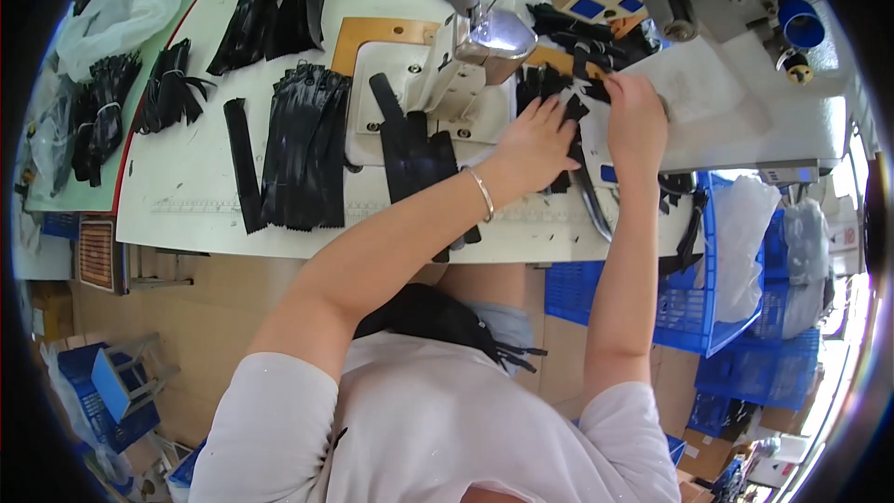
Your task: Sew and assemble black leather or synthetic shoe components using an industrial sewing machine.
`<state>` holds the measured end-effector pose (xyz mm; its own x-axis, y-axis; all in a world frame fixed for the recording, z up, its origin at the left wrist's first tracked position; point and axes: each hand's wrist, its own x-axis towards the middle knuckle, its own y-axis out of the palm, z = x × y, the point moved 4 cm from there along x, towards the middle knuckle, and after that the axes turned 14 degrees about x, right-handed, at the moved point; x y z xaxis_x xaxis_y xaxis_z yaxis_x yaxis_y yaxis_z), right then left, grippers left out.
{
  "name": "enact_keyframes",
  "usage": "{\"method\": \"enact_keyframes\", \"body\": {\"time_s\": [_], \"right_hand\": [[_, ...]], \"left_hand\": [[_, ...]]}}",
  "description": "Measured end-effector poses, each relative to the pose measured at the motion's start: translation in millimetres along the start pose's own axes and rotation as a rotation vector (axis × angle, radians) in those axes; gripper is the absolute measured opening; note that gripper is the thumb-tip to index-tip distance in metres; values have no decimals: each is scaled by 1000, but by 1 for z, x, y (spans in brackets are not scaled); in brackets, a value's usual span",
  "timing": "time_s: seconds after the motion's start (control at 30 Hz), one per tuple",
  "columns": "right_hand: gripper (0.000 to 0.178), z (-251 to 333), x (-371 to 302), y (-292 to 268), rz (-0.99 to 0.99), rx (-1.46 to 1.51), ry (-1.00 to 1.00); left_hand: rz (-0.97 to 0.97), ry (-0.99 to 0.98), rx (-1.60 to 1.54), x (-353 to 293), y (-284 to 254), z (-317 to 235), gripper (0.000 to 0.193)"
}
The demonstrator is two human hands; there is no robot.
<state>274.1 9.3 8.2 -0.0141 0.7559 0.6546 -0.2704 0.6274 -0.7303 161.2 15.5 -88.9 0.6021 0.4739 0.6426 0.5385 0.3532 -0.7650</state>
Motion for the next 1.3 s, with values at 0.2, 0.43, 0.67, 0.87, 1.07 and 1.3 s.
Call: {"method": "enact_keyframes", "body": {"time_s": [0.2, 0.43, 0.67, 0.87, 1.07, 1.3], "right_hand": [[16, 18, -37, -56, -294, 561, 460], [11, 68, -132, -18, 68, 768, 510], [9, 113, -153, 2, 413, 1000, 603], [8, 132, -149, 2, 480, 927, 574], [10, 114, -166, 12, 513, 1093, 733], [14, 121, -156, 13, 441, 1140, 721]], "left_hand": [[65, -124, -95, 4, 4, 8, 55], [38, -754, -1096, -66, -102, -17, 23], [217, -961, -1100, -130, -117, 4, 15], [276, -966, -1018, -135, -124, 33, 11], [59, -691, 4, -117, -110, 84, 25], [91, -769, 34, -115, -99, 87, 20]]}}
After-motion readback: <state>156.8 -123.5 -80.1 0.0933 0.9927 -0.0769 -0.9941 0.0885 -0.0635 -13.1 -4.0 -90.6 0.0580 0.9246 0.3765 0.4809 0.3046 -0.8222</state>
